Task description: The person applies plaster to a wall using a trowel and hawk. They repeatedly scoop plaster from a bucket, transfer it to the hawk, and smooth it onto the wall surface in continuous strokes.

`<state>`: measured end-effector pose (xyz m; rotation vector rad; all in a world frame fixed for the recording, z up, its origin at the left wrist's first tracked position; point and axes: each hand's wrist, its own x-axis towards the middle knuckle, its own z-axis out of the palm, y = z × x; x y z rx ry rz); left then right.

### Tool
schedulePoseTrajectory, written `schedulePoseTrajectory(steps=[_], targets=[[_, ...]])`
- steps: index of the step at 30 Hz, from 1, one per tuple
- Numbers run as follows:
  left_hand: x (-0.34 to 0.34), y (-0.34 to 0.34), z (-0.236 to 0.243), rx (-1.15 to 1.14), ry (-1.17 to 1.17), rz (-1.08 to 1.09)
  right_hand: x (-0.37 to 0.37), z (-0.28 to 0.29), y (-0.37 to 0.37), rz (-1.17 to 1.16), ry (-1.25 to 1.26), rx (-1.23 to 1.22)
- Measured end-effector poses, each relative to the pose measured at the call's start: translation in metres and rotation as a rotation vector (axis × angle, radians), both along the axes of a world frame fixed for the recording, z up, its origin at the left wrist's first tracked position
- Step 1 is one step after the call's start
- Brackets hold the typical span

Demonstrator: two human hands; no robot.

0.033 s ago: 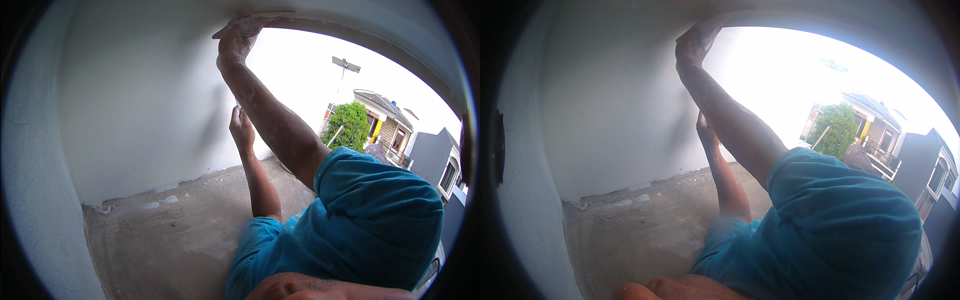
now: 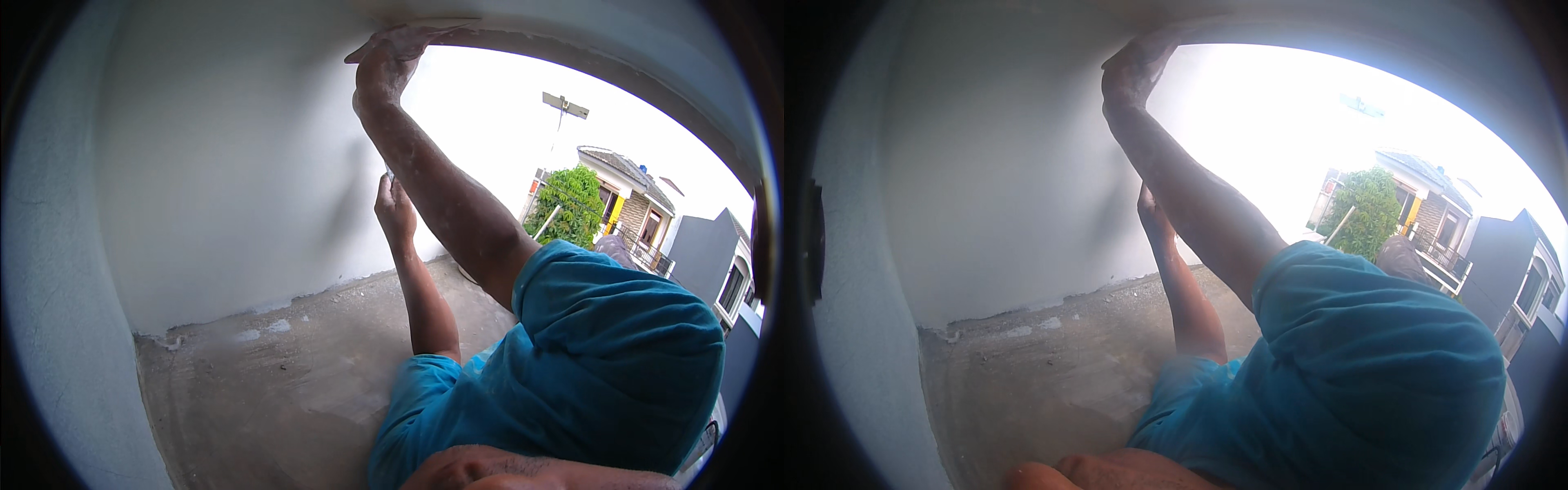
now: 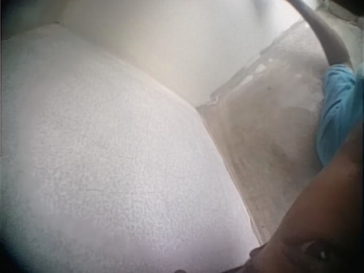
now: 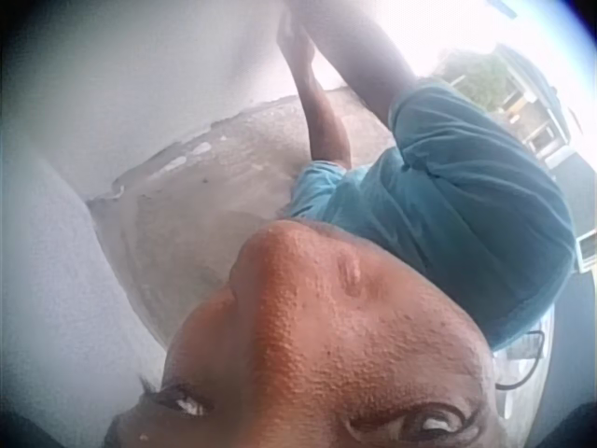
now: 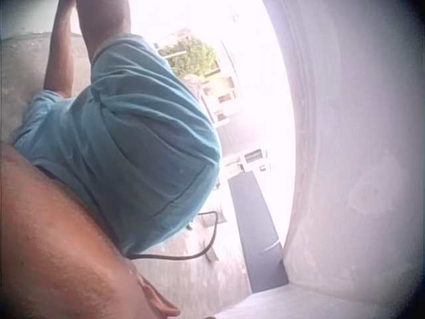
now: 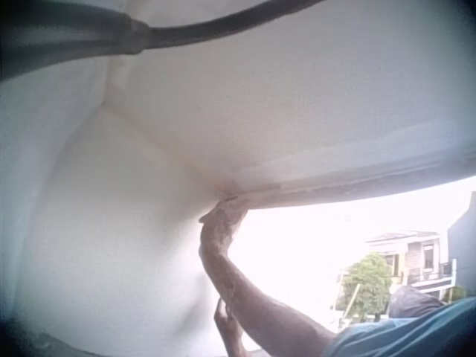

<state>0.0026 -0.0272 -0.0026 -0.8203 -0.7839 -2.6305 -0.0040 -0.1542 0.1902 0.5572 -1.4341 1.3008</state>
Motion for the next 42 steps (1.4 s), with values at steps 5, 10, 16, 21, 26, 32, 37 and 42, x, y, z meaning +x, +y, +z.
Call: schedulePoseTrajectory(steps=[5,10,16,21,26,32,37,42], targets=[[0.0,-0.004,-0.003,-0.102,0.001,-0.03,-0.011,0.004,-0.016,-0.082,0.172,-0.109],[-0.006,0.01,0.003,-0.017,0.117,0.148,-0.043,0.019,-0.011,-0.22,0.249,0.024],[-0.023,0.039,-0.016,0.08,0.094,0.021,-0.035,0.013,-0.042,-0.519,-0.006,0.187],[-0.013,0.025,-0.013,0.03,0.071,0.022,-0.081,0.004,-0.052,-0.889,0.314,0.283],[-0.008,0.015,-0.009,0.014,0.047,0.008,-0.108,0.012,-0.063,-1.069,0.202,0.476],[-0.007,0.009,-0.007,0.009,0.021,-0.002,-0.102,-0.009,-0.093,-0.663,0.185,0.444],[-0.004,0.006,-0.003,-0.006,0.026,-0.019,-0.089,-0.025,-0.1,-0.208,0.178,0.285],[-0.002,0.006,-0.004,0.004,0.018,-0.012,-0.06,-0.046,-0.108,0.169,0.136,0.132]])
